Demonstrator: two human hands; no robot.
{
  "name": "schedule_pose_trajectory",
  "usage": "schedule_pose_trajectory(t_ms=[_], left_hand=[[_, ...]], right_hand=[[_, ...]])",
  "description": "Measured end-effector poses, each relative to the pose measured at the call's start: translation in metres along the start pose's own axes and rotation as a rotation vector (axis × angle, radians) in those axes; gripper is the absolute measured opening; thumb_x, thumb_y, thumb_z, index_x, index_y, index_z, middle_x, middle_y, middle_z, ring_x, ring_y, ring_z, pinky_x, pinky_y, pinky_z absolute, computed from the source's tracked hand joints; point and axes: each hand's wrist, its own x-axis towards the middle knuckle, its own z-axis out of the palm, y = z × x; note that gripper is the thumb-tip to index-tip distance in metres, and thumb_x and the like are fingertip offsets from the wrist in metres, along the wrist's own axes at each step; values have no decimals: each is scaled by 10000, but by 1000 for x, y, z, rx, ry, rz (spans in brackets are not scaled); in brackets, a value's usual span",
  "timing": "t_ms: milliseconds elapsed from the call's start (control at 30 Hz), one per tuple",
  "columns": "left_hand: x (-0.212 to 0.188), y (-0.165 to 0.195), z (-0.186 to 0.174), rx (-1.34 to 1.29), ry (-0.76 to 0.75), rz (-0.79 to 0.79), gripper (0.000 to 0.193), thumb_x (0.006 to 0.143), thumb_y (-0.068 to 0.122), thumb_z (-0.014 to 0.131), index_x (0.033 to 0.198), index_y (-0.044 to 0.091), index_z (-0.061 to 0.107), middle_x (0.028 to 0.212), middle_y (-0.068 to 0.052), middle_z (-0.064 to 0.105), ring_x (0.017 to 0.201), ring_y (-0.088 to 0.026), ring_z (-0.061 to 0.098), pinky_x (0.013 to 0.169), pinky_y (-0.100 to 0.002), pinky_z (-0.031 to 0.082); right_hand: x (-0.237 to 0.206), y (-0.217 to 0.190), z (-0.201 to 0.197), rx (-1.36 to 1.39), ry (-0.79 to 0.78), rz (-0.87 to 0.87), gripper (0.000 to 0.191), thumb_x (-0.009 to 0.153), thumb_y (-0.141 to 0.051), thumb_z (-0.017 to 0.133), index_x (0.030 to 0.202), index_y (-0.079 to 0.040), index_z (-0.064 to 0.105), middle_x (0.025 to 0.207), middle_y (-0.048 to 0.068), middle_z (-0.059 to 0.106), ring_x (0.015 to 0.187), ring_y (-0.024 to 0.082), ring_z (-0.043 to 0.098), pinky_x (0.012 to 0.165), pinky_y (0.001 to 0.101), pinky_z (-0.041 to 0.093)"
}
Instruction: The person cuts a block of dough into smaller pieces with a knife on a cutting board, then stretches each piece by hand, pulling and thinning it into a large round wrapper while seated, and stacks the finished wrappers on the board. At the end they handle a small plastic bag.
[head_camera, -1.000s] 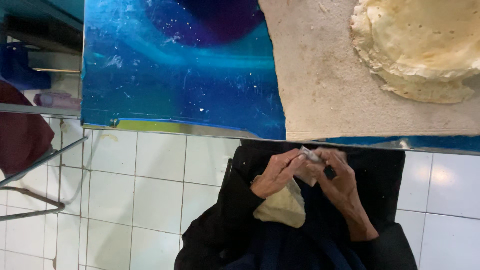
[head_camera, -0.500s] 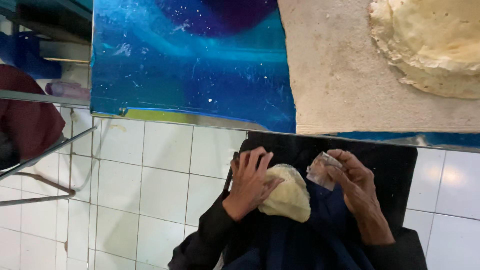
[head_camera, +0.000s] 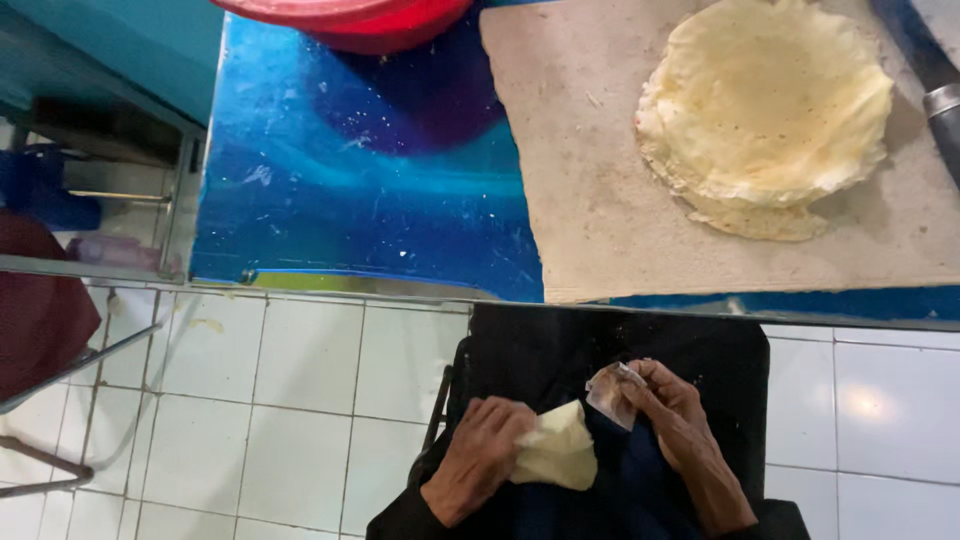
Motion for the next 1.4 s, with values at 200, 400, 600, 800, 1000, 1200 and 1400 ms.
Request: schedule_pose_trajectory(t_ms=[200,400,600,800,1000,1200,1400], left_hand=[[9,7,-7,53,-50,-3,298,872,87,682,1169,76,663,1144,-81,624,1063,-277,550,901,-387,449],[8,12,-12,45,-96,116,361,727,29,711,1078,101,675,1166,-32,673,1151,-265,576,899,-405,424],[0,9,-6,-326,-63,-65,361,858,-23,684,1203,64,618,1214,-69,718,1117,-292,677,915,-389,531],[10,39,-35,-552,151,-177,296,951,-75,654,1212,43,580,1119,-145,766,982,-259,790,853,-320,627],[51,75,-120,-781,392,-22,234,1004,-82,626,1199,13,540,1115,-158,734,980,-190,719,872,-325,617],[151,65,-202,-295,576,37,178,1107,50,672,1251,25,570,1078,-78,648,911,-125,619,805,-259,558],[192,77,-227,312,750,233,475,949,77,740,1330,-29,477,1326,-217,570,1245,-354,591,1089,-426,490]], right_hand=[[-3,0,-2,-97,12,-42,179,978,-135,666,1088,0,704,922,65,695,834,135,630,756,297,511],[2,7,-11,-48,48,-18,194,964,-125,663,1117,-9,696,972,43,683,891,119,619,781,288,502],[2,14,-16,-56,45,-20,211,978,-135,655,1135,0,698,988,44,688,914,110,625,799,271,507],[4,5,-12,-36,89,39,201,966,-138,651,1116,-12,696,951,45,681,855,112,611,745,265,492],[4,-17,5,8,78,45,197,970,-138,662,1104,6,681,929,50,669,830,112,599,727,268,493],[-6,-43,18,-19,116,89,225,967,-151,650,1125,2,697,925,63,681,815,125,605,700,273,491],[-5,-53,16,-97,134,133,240,965,-181,643,1119,-5,698,899,91,682,800,145,622,693,297,519]])
